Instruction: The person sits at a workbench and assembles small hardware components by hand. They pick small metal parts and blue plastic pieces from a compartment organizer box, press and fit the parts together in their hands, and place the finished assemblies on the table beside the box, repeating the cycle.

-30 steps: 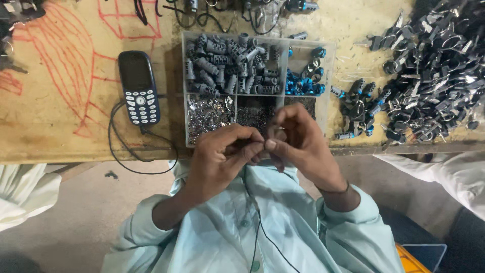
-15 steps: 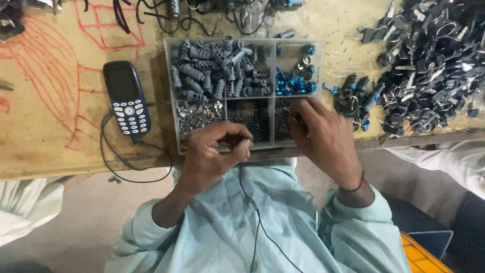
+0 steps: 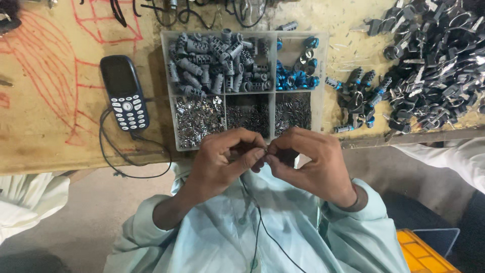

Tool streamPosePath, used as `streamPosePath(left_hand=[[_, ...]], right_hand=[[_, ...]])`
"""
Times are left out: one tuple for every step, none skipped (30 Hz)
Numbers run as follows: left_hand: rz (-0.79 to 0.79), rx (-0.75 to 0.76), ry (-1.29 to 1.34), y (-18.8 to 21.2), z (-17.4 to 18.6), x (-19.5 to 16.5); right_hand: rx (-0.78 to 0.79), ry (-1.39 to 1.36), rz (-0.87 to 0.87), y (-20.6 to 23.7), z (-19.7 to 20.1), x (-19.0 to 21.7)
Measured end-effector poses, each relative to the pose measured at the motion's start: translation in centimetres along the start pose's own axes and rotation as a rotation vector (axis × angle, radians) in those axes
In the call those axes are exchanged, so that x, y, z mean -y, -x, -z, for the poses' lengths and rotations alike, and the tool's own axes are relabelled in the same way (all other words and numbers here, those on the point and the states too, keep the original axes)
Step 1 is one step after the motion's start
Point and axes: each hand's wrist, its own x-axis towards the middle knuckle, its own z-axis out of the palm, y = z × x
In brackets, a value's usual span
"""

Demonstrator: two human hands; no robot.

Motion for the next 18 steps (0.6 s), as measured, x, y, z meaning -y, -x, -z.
streamPosePath(left_hand=[[-0.035, -0.008, -0.066, 0.1, 0.0, -0.1], [-0.071, -0.014, -0.132, 0.2, -0.1, -0.1], [-0.061, -0.016, -0.122, 0.2, -0.2, -0.2], [-0.052, -0.018, -0.111, 0.2, -0.3, -0.2], [-0.043, -0.023, -0.102, 0.2, -0.4, -0.2], [-0.027, -0.026, -0.094, 0.2, -0.5, -0.3], [-0.011, -0.029, -0.088, 0.2, -0.6, -0.3], [0.005, -0.030, -0.080, 0.2, -0.6, -0.4], [-0.002, -0.025, -0.109, 0.2, -0.6, -0.5], [-0.009, -0.020, -0.137, 0.3, -0.6, -0.5], [-0.017, -0.018, -0.164, 0.4, -0.6, -0.6], [-0.041, -0.025, -0.200, 0.5, -0.5, -0.7], [-0.063, -0.034, -0.236, 0.7, -0.5, -0.8], [-0.086, -0.043, -0.272, 0.8, -0.4, -0.8], [-0.131, -0.060, -0.268, 1.0, -0.5, -0.9], [-0.176, -0.076, -0.263, 1.1, -0.5, -0.9], [-0.220, -0.091, -0.258, 1.2, -0.5, -0.8], [-0.178, -0.089, -0.184, 1.2, -0.5, -0.8]], right_hand=[[-0.002, -0.012, -0.032, 0.1, 0.0, 0.1], [-0.005, -0.022, -0.064, 0.1, 0.0, 0.2], [-0.008, -0.032, -0.096, 0.2, 0.1, 0.2], [-0.006, -0.016, -0.090, 0.2, 0.1, 0.3], [-0.003, 0.000, -0.082, 0.3, 0.1, 0.4], [-0.001, 0.013, -0.075, 0.3, 0.1, 0.5], [0.001, 0.026, -0.069, 0.4, 0.1, 0.5], [0.002, 0.040, -0.063, 0.4, 0.1, 0.5], [0.003, 0.055, -0.058, 0.5, 0.1, 0.5], [0.004, 0.044, -0.060, 0.6, 0.1, 0.4], [0.008, 0.034, -0.061, 0.6, 0.1, 0.4], [0.012, 0.024, -0.061, 0.7, 0.0, 0.3], [0.003, 0.022, -0.060, 0.7, -0.1, 0.3], [-0.005, 0.021, -0.058, 0.7, -0.3, 0.3], [-0.013, 0.021, -0.055, 0.7, -0.4, 0.3], [-0.025, 0.017, -0.041, 0.7, -0.6, 0.3], [-0.037, 0.014, -0.028, 0.7, -0.8, 0.3], [-0.050, 0.011, -0.014, 0.7, -0.9, 0.3]])
